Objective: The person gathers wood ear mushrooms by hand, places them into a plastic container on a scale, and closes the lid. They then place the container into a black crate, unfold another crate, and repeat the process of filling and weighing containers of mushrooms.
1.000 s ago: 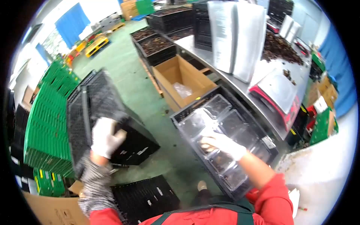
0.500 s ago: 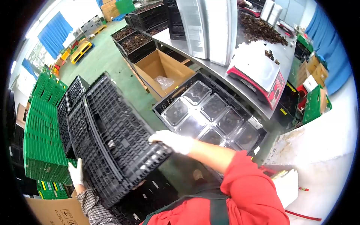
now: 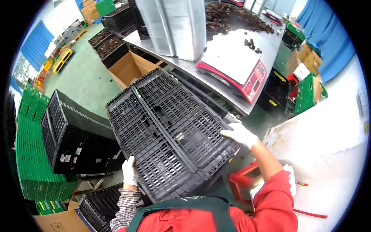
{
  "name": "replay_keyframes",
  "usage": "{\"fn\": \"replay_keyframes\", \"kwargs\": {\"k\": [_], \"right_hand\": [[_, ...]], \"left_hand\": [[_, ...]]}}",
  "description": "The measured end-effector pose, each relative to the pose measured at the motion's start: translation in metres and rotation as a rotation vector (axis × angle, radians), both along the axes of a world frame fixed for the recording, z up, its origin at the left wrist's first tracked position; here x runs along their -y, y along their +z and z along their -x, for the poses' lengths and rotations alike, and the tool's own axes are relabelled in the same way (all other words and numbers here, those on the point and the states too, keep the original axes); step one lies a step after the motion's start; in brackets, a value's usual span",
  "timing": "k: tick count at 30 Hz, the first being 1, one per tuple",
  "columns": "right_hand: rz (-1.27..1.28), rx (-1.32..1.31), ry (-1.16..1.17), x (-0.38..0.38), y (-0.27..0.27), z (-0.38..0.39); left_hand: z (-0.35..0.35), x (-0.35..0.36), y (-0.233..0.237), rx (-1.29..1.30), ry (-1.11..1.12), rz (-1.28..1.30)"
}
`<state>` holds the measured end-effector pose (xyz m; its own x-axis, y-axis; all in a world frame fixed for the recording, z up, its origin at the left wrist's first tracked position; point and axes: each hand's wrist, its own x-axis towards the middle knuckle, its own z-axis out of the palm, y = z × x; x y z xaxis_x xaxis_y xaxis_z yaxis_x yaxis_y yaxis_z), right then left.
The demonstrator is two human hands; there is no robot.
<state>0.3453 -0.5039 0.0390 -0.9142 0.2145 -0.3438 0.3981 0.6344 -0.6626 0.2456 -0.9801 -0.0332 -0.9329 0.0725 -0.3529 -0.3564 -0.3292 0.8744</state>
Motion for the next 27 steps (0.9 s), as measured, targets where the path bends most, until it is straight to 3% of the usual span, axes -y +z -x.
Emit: {"fn": "replay_keyframes", "kwargs": {"k": [2,3,4,5,6,8,9,12,14,15,17,18,22,24,26,27], "right_hand": [[0.075,0.053,-0.062,-0.036,0.008,-0.004],[0.03,0.174,-0.07,-0.046,0.022,-0.004],[-0.122,0.284,-0.04,-0.046,0.025,-0.001],[-0.304,0.165,0.019,-0.057,0.012,-0.009],[-0.483,0.033,0.076,-0.066,-0.003,-0.018],[-0.353,-0.028,-0.044,-0.074,-0.019,-0.026],[-0.287,-0.061,-0.103,-0.078,-0.027,-0.031],[-0.518,-0.036,-0.251,-0.09,-0.076,-0.06],[-0.263,0.014,-0.413,-0.094,-0.115,-0.071],[-0.236,-0.06,-0.433,-0.092,-0.127,-0.07],[-0.15,-0.094,-0.54,-0.096,-0.123,-0.062],[-0.109,-0.096,-0.586,-0.098,-0.121,-0.059],[-0.199,-0.127,-0.47,-0.094,-0.119,-0.066],[-0.248,-0.128,-0.463,-0.095,-0.123,-0.064],[-0.932,-0.253,-0.283,-0.08,-0.115,-0.065],[-0.835,-0.411,-0.189,-0.062,-0.084,-0.043]], "left_hand": [[-0.013,-0.043,-0.019,-0.052,-0.038,0.168],[-0.015,-0.056,-0.015,-0.045,-0.16,0.355],[-0.02,-0.053,-0.009,-0.03,-0.29,0.541],[-0.027,-0.057,-0.017,0.029,-0.336,0.464],[-0.033,-0.042,-0.065,-0.061,-0.375,0.708],[-0.051,-0.062,-0.052,0.069,-0.253,0.653],[-0.056,-0.079,-0.038,0.045,-0.285,0.276],[-0.079,-0.119,-0.046,0.155,0.028,-0.021],[-0.083,-0.133,-0.033,0.281,0.123,-0.084],[-0.089,-0.133,-0.042,0.229,0.063,-0.135],[-0.103,-0.135,-0.088,0.11,0.046,0.058],[-0.104,-0.139,-0.09,0.041,0.047,0.166],[-0.09,-0.137,-0.075,0.057,-0.036,0.122],[-0.092,-0.141,-0.065,0.004,-0.032,0.481],[-0.091,-0.145,-0.049,-0.046,-0.032,0.802],[-0.085,-0.143,-0.047,0.05,-0.041,0.442]]}}
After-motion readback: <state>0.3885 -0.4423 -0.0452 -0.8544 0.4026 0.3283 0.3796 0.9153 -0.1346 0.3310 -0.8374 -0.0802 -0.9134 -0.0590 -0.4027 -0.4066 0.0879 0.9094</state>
